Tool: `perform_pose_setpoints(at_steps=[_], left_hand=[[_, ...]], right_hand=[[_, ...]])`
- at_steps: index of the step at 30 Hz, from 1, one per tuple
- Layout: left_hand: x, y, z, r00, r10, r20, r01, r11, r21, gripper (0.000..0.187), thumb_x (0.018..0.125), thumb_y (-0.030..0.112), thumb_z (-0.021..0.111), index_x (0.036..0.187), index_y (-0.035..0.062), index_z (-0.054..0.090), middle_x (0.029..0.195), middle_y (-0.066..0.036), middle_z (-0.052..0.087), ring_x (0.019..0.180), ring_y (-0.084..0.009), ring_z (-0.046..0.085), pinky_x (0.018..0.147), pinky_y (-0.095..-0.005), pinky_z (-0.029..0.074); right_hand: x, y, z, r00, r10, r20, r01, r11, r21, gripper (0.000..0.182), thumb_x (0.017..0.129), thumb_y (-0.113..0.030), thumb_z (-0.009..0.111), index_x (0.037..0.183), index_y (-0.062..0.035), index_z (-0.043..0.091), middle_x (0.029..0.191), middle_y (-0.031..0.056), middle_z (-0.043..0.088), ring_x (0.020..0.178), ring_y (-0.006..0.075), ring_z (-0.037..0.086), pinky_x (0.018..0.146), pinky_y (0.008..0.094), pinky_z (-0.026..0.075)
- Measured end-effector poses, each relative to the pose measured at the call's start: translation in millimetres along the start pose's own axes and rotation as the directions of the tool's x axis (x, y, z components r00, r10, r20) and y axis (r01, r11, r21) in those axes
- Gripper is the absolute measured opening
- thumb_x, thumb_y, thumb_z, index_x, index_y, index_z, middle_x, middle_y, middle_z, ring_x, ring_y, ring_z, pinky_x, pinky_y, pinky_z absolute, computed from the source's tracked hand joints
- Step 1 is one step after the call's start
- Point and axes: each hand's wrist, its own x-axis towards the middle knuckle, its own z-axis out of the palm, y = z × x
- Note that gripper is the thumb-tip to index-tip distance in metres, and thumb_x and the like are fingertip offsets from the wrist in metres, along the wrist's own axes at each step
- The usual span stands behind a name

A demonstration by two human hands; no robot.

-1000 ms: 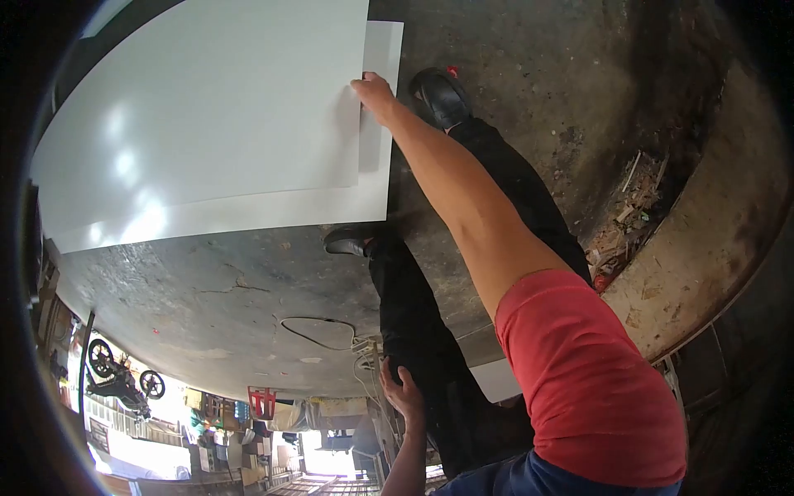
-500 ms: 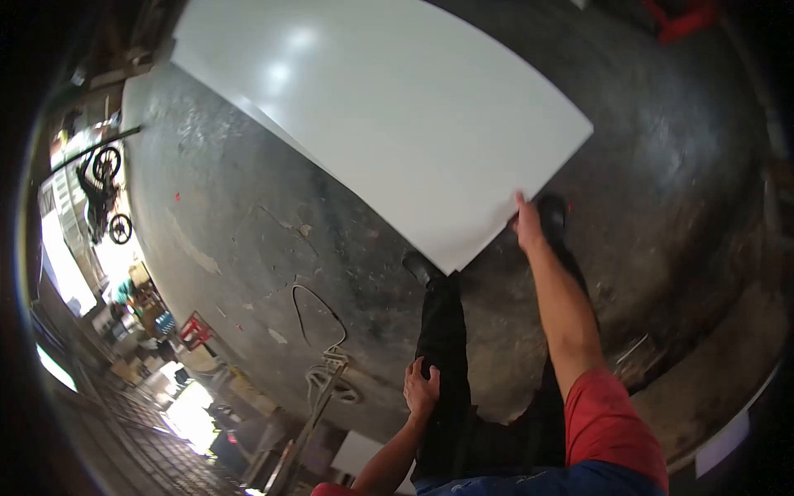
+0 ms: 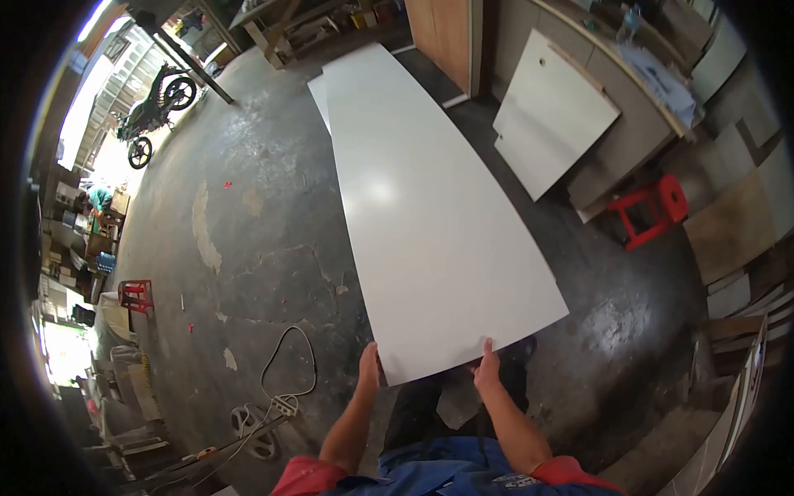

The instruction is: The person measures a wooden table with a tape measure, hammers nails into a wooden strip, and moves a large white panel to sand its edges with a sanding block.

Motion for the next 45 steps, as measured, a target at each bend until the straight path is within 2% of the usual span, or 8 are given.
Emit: perform_pose_setpoints(at_steps=[8, 15, 17, 20, 24, 31, 38, 45], left_hand=[[1.2, 27.6, -22.3, 0.991, 0.131, -0.018, -0.109, 0.889, 0.445, 0.038, 0.095, 0.031, 0.058, 0.113, -0.0028, 0.061, 0.099, -0.010, 0.065, 0.089, -0.0178, 0.060, 0.077, -0.0336, 0.048], [-110.0, 40.0, 7.4, 0.994, -0.080, -0.076, 0.101, 0.940, 0.327, 0.045, 0.099, 0.034, 0.054, 0.123, -0.0033, 0.054, 0.110, -0.011, 0.061, 0.100, -0.0236, 0.059, 0.086, -0.0366, 0.049], [-137.8, 43.8, 14.9, 0.985, -0.161, 0.055, 0.138, 0.943, 0.302, 0.047, 0.100, 0.036, 0.053, 0.126, -0.0030, 0.052, 0.115, -0.013, 0.060, 0.103, -0.0253, 0.059, 0.088, -0.0388, 0.049], [-204.5, 63.1, 32.5, 0.948, -0.261, 0.182, 0.216, 0.948, 0.234, 0.049, 0.101, 0.039, 0.051, 0.130, -0.0007, 0.050, 0.125, -0.014, 0.057, 0.113, -0.0295, 0.057, 0.095, -0.0438, 0.047], [-262.8, 86.0, 53.5, 0.925, -0.235, 0.298, 0.171, 0.959, 0.226, 0.049, 0.101, 0.039, 0.049, 0.133, 0.0016, 0.048, 0.131, -0.014, 0.055, 0.120, -0.0321, 0.054, 0.100, -0.0473, 0.045], [-377.1, 107.0, 98.5, 0.884, -0.204, 0.421, 0.062, 0.943, 0.327, 0.044, 0.104, 0.034, 0.040, 0.135, 0.0036, 0.046, 0.132, -0.012, 0.055, 0.122, -0.0317, 0.053, 0.103, -0.0468, 0.044], [-428.6, 108.3, 100.9, 0.855, -0.211, 0.474, 0.036, 0.936, 0.351, 0.044, 0.105, 0.032, 0.037, 0.137, 0.0036, 0.044, 0.134, -0.013, 0.054, 0.124, -0.0309, 0.052, 0.104, -0.0469, 0.043], [-428.9, 117.5, 89.9, 0.831, -0.245, 0.499, 0.085, 0.943, 0.321, 0.044, 0.105, 0.032, 0.037, 0.136, 0.0023, 0.045, 0.134, -0.014, 0.055, 0.124, -0.0308, 0.053, 0.106, -0.0468, 0.042]], right_hand=[[-59.7, 27.6, -6.0, 0.989, -0.032, 0.145, 0.036, 0.999, -0.023, 0.052, 0.097, -0.051, 0.052, 0.128, -0.0099, 0.052, 0.119, 0.0109, 0.062, 0.107, 0.0298, 0.062, 0.085, 0.0513, 0.053], [-137.7, -8.6, -47.3, 0.996, -0.085, 0.020, 0.083, 0.995, 0.062, 0.046, 0.097, -0.045, 0.056, 0.121, -0.0062, 0.056, 0.114, 0.0091, 0.065, 0.103, 0.0252, 0.065, 0.087, 0.0442, 0.055], [-160.5, -23.0, -59.6, 0.985, -0.139, -0.105, 0.150, 0.983, 0.103, 0.042, 0.096, -0.042, 0.056, 0.117, -0.0059, 0.059, 0.115, 0.0090, 0.065, 0.102, 0.0254, 0.065, 0.087, 0.0458, 0.054], [-204.0, -44.0, -91.6, 0.972, -0.235, 0.011, 0.222, 0.932, 0.288, 0.031, 0.098, -0.041, 0.054, 0.103, -0.0113, 0.061, 0.086, -0.0023, 0.058, 0.078, 0.0116, 0.059, 0.072, 0.0354, 0.053], [-282.0, -75.3, -93.7, 0.909, -0.414, 0.048, 0.341, 0.806, 0.483, 0.024, 0.099, -0.037, 0.055, 0.100, -0.0132, 0.059, 0.081, -0.0058, 0.052, 0.071, 0.0061, 0.053, 0.068, 0.0297, 0.050], [-328.3, -110.5, -122.7, 0.684, -0.729, 0.021, 0.593, 0.573, 0.566, 0.030, 0.093, -0.031, 0.067, 0.112, -0.0099, 0.056, 0.093, -0.0026, 0.055, 0.080, 0.0046, 0.052, 0.070, 0.0244, 0.047], [-357.6, -111.4, -133.6, 0.631, -0.775, -0.032, 0.629, 0.487, 0.606, 0.042, 0.090, -0.033, 0.070, 0.121, -0.0096, 0.053, 0.096, -0.0024, 0.055, 0.086, 0.0061, 0.054, 0.071, 0.0244, 0.047], [-357.3, -78.6, -113.4, 0.591, -0.804, 0.063, 0.559, 0.465, 0.686, 0.063, 0.096, -0.042, 0.059, 0.143, -0.0070, 0.038, 0.124, 0.0102, 0.055, 0.117, 0.0175, 0.052, 0.092, 0.0354, 0.047]])
